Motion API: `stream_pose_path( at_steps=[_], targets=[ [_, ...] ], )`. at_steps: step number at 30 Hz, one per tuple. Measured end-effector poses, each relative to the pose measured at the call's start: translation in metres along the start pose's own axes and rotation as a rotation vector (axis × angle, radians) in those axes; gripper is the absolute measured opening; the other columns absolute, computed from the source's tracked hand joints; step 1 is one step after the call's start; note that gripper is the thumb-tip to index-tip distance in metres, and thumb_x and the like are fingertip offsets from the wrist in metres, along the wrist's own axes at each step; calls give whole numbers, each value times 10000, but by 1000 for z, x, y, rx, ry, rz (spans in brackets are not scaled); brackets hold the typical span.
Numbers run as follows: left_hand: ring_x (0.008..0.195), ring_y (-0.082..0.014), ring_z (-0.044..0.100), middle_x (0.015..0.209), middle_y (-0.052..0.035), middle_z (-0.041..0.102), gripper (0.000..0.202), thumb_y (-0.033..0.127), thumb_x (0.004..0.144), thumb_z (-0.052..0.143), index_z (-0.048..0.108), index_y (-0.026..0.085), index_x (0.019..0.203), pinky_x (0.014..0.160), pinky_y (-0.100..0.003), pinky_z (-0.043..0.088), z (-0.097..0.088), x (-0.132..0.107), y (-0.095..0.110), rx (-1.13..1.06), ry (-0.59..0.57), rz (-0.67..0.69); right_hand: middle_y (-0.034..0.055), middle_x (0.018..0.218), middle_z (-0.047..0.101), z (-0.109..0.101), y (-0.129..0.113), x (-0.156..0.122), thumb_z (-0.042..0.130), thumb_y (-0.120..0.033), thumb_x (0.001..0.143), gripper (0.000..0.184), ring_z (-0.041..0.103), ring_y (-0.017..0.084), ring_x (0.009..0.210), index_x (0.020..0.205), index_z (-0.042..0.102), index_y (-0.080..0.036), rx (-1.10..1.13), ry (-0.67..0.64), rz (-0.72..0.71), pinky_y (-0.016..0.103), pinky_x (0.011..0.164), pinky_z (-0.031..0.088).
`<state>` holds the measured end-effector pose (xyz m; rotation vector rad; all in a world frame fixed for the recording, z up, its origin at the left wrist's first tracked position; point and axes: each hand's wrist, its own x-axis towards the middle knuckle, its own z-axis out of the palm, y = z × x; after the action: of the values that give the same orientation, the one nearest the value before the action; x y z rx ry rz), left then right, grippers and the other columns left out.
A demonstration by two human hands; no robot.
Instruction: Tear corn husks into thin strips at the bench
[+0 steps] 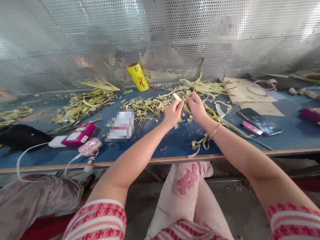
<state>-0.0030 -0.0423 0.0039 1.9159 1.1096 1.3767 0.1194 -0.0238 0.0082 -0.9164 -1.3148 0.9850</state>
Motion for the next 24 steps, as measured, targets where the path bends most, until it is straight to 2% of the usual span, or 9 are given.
stream_pose_path(
  at_steps=[4, 9, 13, 17, 19, 21, 24],
  targets=[
    [516, -113, 508, 532, 26, 472, 414, 553, 941, 420, 428, 216, 700, 553, -258, 382, 0, 3, -8, -27, 101, -34, -53, 636, 452, 1, -1, 1, 562, -387, 897, 264, 304, 61, 463, 779, 380, -236, -20, 10, 23, 223, 408, 212],
    [463, -107, 516, 534, 39, 452, 440, 633, 920, 371, 454, 218, 801, 508, -251, 375, -2, 6, -13, -152, 146, -103, -45, 646, 500, 1, 0, 2, 533, -288, 906, 207, 308, 59, 470, 764, 394, -228, -20, 29, 41, 219, 414, 221],
    [386, -83, 449, 530, 47, 457, 465, 678, 890, 380, 435, 222, 816, 438, -238, 321, -5, 8, -11, -204, 222, -185, -62, 607, 487, 3, -2, 0, 548, -341, 905, 230, 266, 48, 411, 772, 392, -236, 7, -27, 53, 224, 384, 176],
    [384, -78, 439, 531, 47, 465, 515, 729, 862, 352, 439, 222, 835, 418, -229, 308, -6, 8, -8, -270, 287, -248, -52, 618, 518, 3, -1, -1, 574, -391, 891, 270, 251, 46, 414, 775, 385, -237, -5, -56, -9, 230, 397, 168],
    [387, -78, 437, 523, 44, 465, 542, 747, 853, 337, 449, 218, 816, 421, -229, 321, -5, 8, -7, -327, 259, -265, -54, 596, 497, 2, 1, -1, 575, -416, 888, 283, 261, 56, 431, 777, 385, -238, -23, -59, -40, 231, 413, 183],
    [392, -81, 451, 517, 41, 462, 551, 752, 848, 354, 444, 214, 768, 429, -232, 347, -3, 7, -6, -399, 173, -279, -69, 548, 416, 1, 3, 0, 579, -448, 884, 305, 258, 67, 445, 777, 382, -241, -39, -56, -65, 233, 427, 191],
    [408, -88, 487, 507, 52, 443, 515, 708, 822, 498, 417, 211, 712, 446, -233, 382, 0, 6, -5, -463, 41, -283, -80, 529, 307, 0, 5, 1, 591, -488, 874, 335, 240, 77, 458, 777, 382, -245, -69, -41, -98, 239, 439, 193]
  ],
)
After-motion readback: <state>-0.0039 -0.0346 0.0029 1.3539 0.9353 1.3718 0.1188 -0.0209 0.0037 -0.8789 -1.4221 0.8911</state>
